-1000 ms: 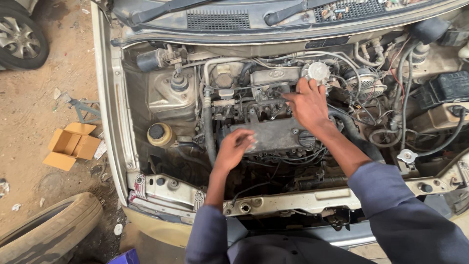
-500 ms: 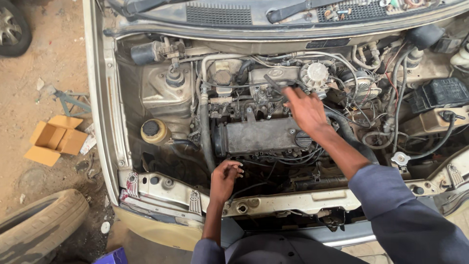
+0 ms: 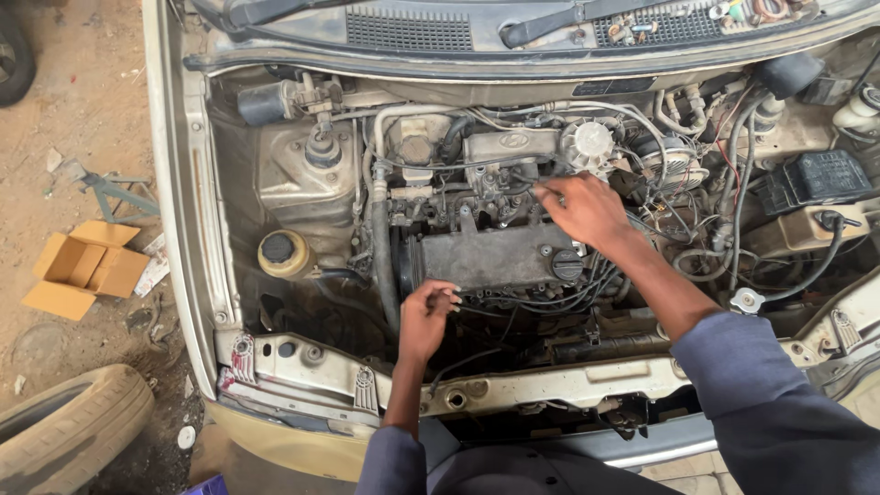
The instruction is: The person works on a car engine with the hood open, using a wrench to tighten bolts on the engine block. They manipulate hoses and wires around the engine, occasionally adjusting their grip and position to reach different components.
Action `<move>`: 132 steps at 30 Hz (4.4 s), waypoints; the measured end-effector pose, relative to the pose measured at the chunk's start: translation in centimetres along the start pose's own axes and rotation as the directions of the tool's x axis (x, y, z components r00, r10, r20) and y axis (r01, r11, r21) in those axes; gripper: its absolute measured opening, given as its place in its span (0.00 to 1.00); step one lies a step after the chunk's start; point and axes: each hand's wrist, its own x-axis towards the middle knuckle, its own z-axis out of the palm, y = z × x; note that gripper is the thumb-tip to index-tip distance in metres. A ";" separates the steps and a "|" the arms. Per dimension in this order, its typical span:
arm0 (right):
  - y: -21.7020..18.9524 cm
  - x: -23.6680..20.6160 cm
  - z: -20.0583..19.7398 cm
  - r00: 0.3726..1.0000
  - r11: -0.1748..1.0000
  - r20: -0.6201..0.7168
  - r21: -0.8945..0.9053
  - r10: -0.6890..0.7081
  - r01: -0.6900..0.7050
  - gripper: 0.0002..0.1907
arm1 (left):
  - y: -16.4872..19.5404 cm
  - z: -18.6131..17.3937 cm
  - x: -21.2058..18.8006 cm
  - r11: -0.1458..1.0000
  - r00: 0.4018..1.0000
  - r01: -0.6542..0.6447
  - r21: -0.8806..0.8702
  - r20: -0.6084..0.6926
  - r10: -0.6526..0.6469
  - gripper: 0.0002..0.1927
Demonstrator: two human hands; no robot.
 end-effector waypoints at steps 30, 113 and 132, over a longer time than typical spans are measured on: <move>-1.8 0.5 0.4 0.994 0.992 -0.111 -0.125 -0.010 -0.004 0.11 | -4.4 1.1 -5.3 0.830 0.996 -0.066 0.553 0.090 0.020 0.07; -1.5 0.7 1.5 0.877 0.958 -0.398 -0.202 -0.270 0.204 0.14 | -4.3 0.9 -4.8 0.789 0.996 -0.023 0.613 0.080 -0.034 0.08; -1.7 0.7 1.6 0.987 0.992 -0.102 0.006 0.127 -0.127 0.14 | -4.2 0.8 -4.8 0.785 0.995 0.003 0.620 0.076 -0.064 0.08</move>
